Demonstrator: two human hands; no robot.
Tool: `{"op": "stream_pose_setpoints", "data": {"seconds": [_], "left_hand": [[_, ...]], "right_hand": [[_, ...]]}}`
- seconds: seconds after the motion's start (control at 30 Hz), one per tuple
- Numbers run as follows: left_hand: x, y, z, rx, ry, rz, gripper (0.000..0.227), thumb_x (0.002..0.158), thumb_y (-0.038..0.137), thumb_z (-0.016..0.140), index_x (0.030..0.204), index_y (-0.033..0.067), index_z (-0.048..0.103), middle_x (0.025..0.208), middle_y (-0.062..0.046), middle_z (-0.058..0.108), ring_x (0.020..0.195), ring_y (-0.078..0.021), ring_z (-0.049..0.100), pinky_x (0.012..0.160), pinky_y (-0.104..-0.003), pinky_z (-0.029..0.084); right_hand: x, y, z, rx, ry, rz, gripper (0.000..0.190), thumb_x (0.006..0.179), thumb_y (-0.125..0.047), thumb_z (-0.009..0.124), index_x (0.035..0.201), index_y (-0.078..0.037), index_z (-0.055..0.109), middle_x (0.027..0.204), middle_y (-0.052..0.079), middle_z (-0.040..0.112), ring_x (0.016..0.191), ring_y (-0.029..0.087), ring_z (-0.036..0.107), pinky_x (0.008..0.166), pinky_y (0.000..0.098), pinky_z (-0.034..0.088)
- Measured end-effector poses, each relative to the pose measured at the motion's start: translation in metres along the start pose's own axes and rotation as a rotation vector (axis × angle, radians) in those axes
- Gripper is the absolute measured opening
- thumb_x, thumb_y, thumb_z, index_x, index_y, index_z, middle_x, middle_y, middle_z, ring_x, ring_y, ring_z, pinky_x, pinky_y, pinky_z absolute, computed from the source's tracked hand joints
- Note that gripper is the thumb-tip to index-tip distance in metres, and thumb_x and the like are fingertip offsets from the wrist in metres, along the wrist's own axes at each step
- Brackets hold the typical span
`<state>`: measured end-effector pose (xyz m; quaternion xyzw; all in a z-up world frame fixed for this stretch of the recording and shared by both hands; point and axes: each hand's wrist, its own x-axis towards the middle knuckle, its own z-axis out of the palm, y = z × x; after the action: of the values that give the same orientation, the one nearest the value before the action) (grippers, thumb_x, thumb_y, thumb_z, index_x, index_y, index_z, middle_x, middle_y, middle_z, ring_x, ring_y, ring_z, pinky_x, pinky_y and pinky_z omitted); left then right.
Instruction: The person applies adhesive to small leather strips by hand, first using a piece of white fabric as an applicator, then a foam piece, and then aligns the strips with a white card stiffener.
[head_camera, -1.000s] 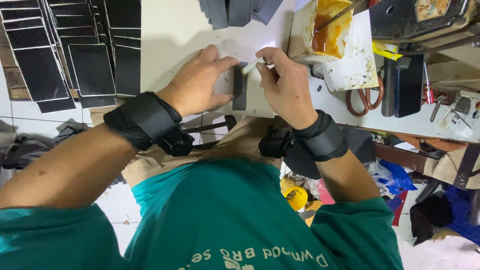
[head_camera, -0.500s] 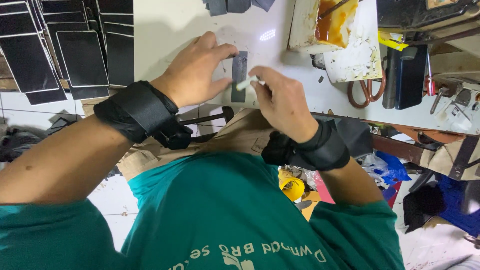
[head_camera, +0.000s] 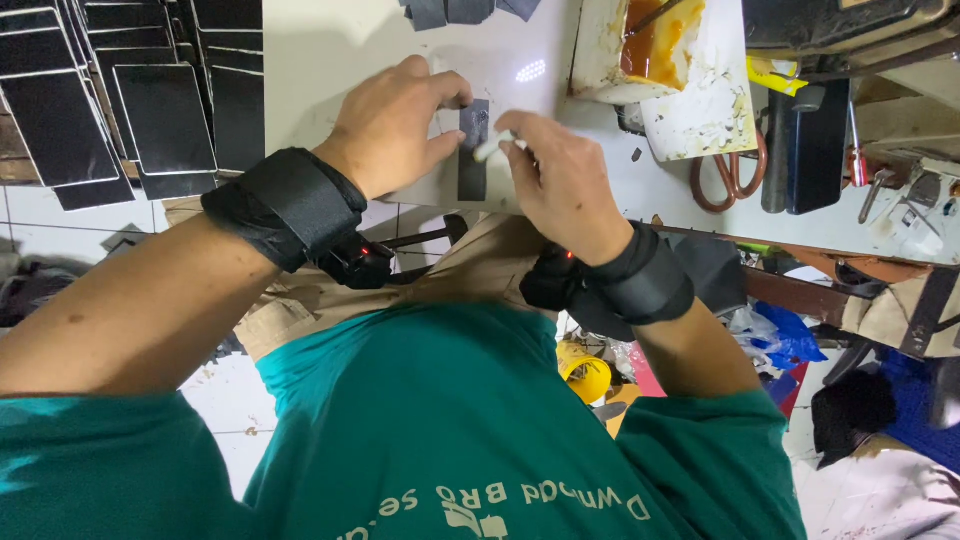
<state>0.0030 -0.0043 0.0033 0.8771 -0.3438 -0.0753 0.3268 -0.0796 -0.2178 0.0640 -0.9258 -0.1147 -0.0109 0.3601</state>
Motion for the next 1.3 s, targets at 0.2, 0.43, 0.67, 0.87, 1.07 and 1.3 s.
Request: {"op": "stream_pose_setpoints", "data": {"seconds": [0.2, 0.43, 0.67, 0.87, 1.07, 1.3], "left_hand": [[0.003, -0.002, 0.001, -0.029, -0.019, -0.019, 0.035, 0.087, 0.025, 0.081, 0.118, 0.0122, 0.070, 0.105, -0.015, 0.065, 0.094, -0.0349, 0.067, 0.078, -0.047, 0.053], [0.002, -0.001, -0.002, -0.006, -0.031, -0.039, 0.034, 0.088, 0.026, 0.081, 0.118, 0.0137, 0.071, 0.104, -0.014, 0.064, 0.093, -0.0345, 0.067, 0.079, -0.046, 0.054], [0.003, -0.001, 0.000, -0.001, -0.022, -0.016, 0.035, 0.087, 0.026, 0.081, 0.118, 0.0130, 0.070, 0.104, -0.013, 0.065, 0.093, -0.0326, 0.068, 0.079, -0.045, 0.054], [0.002, -0.003, 0.002, -0.009, 0.018, 0.012, 0.035, 0.087, 0.025, 0.083, 0.118, 0.0141, 0.069, 0.104, -0.013, 0.065, 0.093, -0.0330, 0.067, 0.078, -0.045, 0.054], [0.008, 0.001, -0.001, 0.007, -0.058, -0.064, 0.043, 0.084, 0.024, 0.084, 0.121, 0.0118, 0.065, 0.098, -0.013, 0.061, 0.079, -0.0299, 0.065, 0.072, -0.045, 0.053], [0.011, 0.002, 0.003, -0.054, -0.067, -0.075, 0.041, 0.083, 0.020, 0.083, 0.119, 0.0112, 0.065, 0.098, -0.010, 0.062, 0.082, -0.0284, 0.065, 0.075, -0.044, 0.052]], "right_hand": [[-0.014, -0.005, -0.001, 0.007, -0.111, -0.071, 0.021, 0.096, 0.002, 0.067, 0.116, -0.005, 0.066, 0.095, 0.017, 0.070, 0.064, 0.028, 0.066, 0.060, 0.0361, 0.052], [-0.012, -0.005, 0.003, -0.046, -0.083, -0.174, 0.022, 0.098, 0.001, 0.067, 0.120, -0.004, 0.063, 0.103, 0.018, 0.070, 0.074, 0.032, 0.069, 0.065, 0.0377, 0.054], [0.003, -0.007, -0.003, -0.078, 0.023, -0.121, 0.020, 0.101, 0.003, 0.066, 0.120, -0.003, 0.063, 0.104, 0.020, 0.071, 0.072, 0.037, 0.067, 0.064, 0.0404, 0.053], [-0.014, -0.010, -0.007, -0.084, -0.124, -0.168, 0.024, 0.098, 0.003, 0.063, 0.121, -0.004, 0.062, 0.102, 0.017, 0.068, 0.083, 0.038, 0.068, 0.071, 0.0416, 0.054], [-0.017, -0.013, -0.005, -0.048, -0.130, -0.080, 0.020, 0.099, 0.001, 0.065, 0.119, -0.005, 0.064, 0.102, 0.017, 0.070, 0.076, 0.037, 0.067, 0.067, 0.0404, 0.054], [-0.015, -0.010, -0.007, -0.006, -0.096, -0.120, 0.020, 0.099, 0.000, 0.065, 0.118, -0.006, 0.064, 0.105, 0.016, 0.070, 0.079, 0.033, 0.071, 0.069, 0.0379, 0.056]]}}
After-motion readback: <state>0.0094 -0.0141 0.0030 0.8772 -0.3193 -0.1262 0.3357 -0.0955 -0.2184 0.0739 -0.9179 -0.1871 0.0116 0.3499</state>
